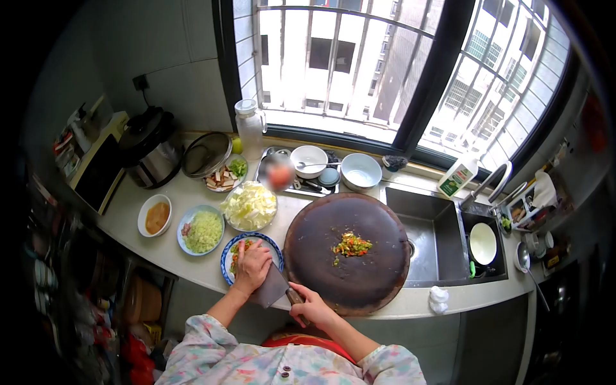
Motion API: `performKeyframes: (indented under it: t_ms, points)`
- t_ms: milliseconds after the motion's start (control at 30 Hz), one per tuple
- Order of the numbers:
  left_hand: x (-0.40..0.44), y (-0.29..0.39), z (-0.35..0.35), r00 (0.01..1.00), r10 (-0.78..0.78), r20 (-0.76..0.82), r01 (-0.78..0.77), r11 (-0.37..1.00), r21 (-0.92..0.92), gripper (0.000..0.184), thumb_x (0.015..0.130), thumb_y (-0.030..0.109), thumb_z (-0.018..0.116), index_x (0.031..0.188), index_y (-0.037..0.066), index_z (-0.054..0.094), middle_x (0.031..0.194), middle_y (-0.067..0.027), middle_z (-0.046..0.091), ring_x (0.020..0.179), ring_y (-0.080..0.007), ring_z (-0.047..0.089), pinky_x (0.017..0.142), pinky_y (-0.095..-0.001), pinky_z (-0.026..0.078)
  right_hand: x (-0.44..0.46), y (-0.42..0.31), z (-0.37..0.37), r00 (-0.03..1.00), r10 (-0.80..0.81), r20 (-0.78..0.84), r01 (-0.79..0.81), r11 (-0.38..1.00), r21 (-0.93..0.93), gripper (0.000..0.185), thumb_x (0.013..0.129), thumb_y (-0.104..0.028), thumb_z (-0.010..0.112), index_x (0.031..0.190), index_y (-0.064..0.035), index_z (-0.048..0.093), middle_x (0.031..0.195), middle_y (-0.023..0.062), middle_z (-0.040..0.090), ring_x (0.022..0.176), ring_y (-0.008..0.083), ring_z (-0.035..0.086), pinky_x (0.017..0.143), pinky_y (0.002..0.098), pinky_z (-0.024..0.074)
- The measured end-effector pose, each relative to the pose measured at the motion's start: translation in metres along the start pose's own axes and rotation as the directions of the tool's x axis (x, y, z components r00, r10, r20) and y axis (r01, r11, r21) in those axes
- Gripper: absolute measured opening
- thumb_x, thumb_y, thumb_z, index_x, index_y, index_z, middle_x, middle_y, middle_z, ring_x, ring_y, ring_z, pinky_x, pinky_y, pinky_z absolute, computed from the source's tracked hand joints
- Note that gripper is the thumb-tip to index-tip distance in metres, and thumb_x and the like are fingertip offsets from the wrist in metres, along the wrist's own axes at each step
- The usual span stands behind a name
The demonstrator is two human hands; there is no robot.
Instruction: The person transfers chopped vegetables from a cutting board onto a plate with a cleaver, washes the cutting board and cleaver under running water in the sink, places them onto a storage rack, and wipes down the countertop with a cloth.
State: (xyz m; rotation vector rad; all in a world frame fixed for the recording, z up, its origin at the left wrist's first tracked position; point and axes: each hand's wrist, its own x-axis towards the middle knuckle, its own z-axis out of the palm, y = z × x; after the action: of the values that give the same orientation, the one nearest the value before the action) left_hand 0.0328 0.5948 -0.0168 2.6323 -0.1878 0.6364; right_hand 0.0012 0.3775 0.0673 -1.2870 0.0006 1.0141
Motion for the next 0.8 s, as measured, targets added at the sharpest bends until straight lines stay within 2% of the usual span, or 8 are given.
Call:
performKeyframes:
  t_ms: [167, 200, 333, 467, 500, 567, 700, 800]
  points:
    - [0.005, 0.001, -0.003, 0.971, -0.215, -0.104, 0.221, 0.974, 0.051, 0.007, 0.076, 0.011, 0.059, 0.082, 0.008, 0.059, 0.096, -0.0075, 0.060, 0.109, -0.0280, 0.051, 0.100, -0.0526, 0.026, -0.038, -0.013, -0.015, 0.999, 0.029, 0.035, -0.025, 0.994, -0.102, 0.074, 0.067, 0.007, 0.053, 0.136, -0.0037, 0.031, 0.066, 0.0062, 0.053, 0.045, 0.0113, 0.047, 0.041, 0.0229, 0.0368]
    - [0.010, 0.009, -0.017, 0.946, -0.320, -0.044, 0.322, 0.946, 0.030, 0.005, 0.078, 0.010, 0.058, 0.082, 0.007, 0.059, 0.095, -0.0079, 0.061, 0.109, -0.0288, 0.051, 0.099, -0.0509, 0.028, -0.044, -0.011, -0.022, 0.999, 0.038, 0.014, -0.036, 0.991, -0.131, 0.074, 0.068, 0.004, 0.056, 0.136, -0.0113, 0.035, 0.067, 0.0033, 0.052, 0.049, 0.0087, 0.048, 0.044, 0.0214, 0.0366]
    - [0.003, 0.005, -0.015, 0.938, -0.306, -0.164, 0.313, 0.950, 0.016, 0.004, 0.080, 0.006, 0.056, 0.083, 0.004, 0.058, 0.097, -0.0099, 0.062, 0.107, -0.0304, 0.052, 0.098, -0.0473, 0.032, -0.079, -0.005, -0.047, 0.985, -0.132, -0.113, 0.099, 0.961, -0.258, 0.072, 0.068, 0.004, 0.059, 0.135, -0.0146, 0.038, 0.075, 0.0019, 0.053, 0.050, 0.0064, 0.047, 0.045, 0.0207, 0.0380]
    - [0.011, 0.040, -0.006, 0.911, -0.346, -0.224, 0.234, 0.882, -0.410, 0.007, 0.081, 0.001, 0.055, 0.087, 0.000, 0.058, 0.100, -0.0148, 0.062, 0.104, -0.0308, 0.056, 0.091, -0.0366, 0.042, -0.118, 0.007, -0.081, 0.912, -0.233, -0.337, 0.185, 0.968, -0.168, 0.076, 0.068, 0.005, 0.064, 0.135, -0.0158, 0.037, 0.078, 0.0039, 0.055, 0.049, 0.0067, 0.049, 0.040, 0.0208, 0.0387]
    - [0.021, 0.061, -0.006, 0.909, -0.392, -0.142, 0.279, 0.826, -0.490, 0.007, 0.084, 0.004, 0.054, 0.088, 0.000, 0.058, 0.101, -0.0133, 0.062, 0.104, -0.0283, 0.056, 0.090, -0.0350, 0.042, -0.122, 0.018, -0.093, 0.861, -0.290, -0.419, 0.229, 0.955, -0.190, 0.075, 0.068, 0.005, 0.063, 0.136, -0.0132, 0.035, 0.072, 0.0040, 0.054, 0.046, 0.0074, 0.048, 0.038, 0.0215, 0.0378]
    - [0.032, 0.088, 0.018, 0.910, -0.390, -0.144, 0.200, 0.714, -0.671, 0.010, 0.086, 0.007, 0.053, 0.090, 0.000, 0.059, 0.102, -0.0120, 0.062, 0.104, -0.0244, 0.057, 0.090, -0.0328, 0.042, -0.131, 0.026, -0.115, 0.767, -0.394, -0.506, 0.330, 0.919, -0.215, 0.073, 0.069, 0.005, 0.062, 0.135, -0.0084, 0.034, 0.065, 0.0033, 0.051, 0.043, 0.0078, 0.046, 0.036, 0.0218, 0.0381]
    - [0.070, 0.136, 0.055, 0.910, -0.414, -0.037, 0.207, 0.528, -0.823, 0.014, 0.088, 0.011, 0.052, 0.093, -0.001, 0.059, 0.099, -0.0113, 0.064, 0.100, -0.0193, 0.058, 0.087, -0.0293, 0.044, -0.137, 0.042, -0.155, 0.592, -0.406, -0.696, 0.383, 0.902, -0.200, 0.069, 0.071, 0.005, 0.059, 0.135, -0.0048, 0.033, 0.060, 0.0024, 0.051, 0.041, 0.0094, 0.047, 0.033, 0.0232, 0.0379]
    - [0.089, 0.139, 0.094, 0.911, -0.412, -0.021, 0.248, 0.588, -0.769, 0.015, 0.088, 0.012, 0.052, 0.093, 0.001, 0.059, 0.098, -0.0128, 0.063, 0.100, -0.0233, 0.058, 0.087, -0.0316, 0.044, -0.126, 0.053, -0.182, 0.594, -0.392, -0.703, 0.382, 0.906, -0.183, 0.071, 0.073, 0.005, 0.058, 0.137, -0.0052, 0.029, 0.061, 0.0043, 0.051, 0.041, 0.0114, 0.048, 0.033, 0.0249, 0.0392]
